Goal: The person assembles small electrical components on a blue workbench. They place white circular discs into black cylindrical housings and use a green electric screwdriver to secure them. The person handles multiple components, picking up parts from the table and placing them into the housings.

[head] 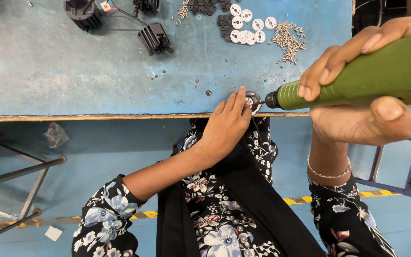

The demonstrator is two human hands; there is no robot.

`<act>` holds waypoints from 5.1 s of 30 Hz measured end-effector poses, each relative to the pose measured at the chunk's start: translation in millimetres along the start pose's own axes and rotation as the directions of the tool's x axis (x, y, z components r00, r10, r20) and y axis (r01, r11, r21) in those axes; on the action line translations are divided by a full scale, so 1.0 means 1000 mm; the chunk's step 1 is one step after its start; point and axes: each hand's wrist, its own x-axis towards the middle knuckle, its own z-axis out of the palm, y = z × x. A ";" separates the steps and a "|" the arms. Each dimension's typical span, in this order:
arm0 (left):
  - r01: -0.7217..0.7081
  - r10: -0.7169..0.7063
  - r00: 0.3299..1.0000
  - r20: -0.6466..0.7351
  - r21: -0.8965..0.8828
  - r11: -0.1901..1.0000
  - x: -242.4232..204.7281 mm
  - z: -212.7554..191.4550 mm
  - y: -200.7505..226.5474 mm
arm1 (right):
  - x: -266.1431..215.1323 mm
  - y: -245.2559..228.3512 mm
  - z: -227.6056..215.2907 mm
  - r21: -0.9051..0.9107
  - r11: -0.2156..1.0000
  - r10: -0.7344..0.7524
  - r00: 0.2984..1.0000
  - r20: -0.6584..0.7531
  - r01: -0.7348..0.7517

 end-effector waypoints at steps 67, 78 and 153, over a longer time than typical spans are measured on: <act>0.213 -0.227 0.971 0.080 -0.726 0.654 0.131 0.086 -0.046 | -0.002 0.020 -0.095 -0.068 0.984 -0.178 0.945 -0.273 0.166; 0.208 -0.229 0.972 0.050 -0.631 0.747 0.150 0.121 -0.054 | -0.007 0.020 -0.092 -0.042 0.981 -0.195 0.948 -0.250 0.191; 0.338 -0.677 0.704 -0.215 -0.737 0.585 0.005 0.030 0.041 | -0.023 0.014 -0.120 0.222 0.963 -0.120 0.980 -0.159 0.154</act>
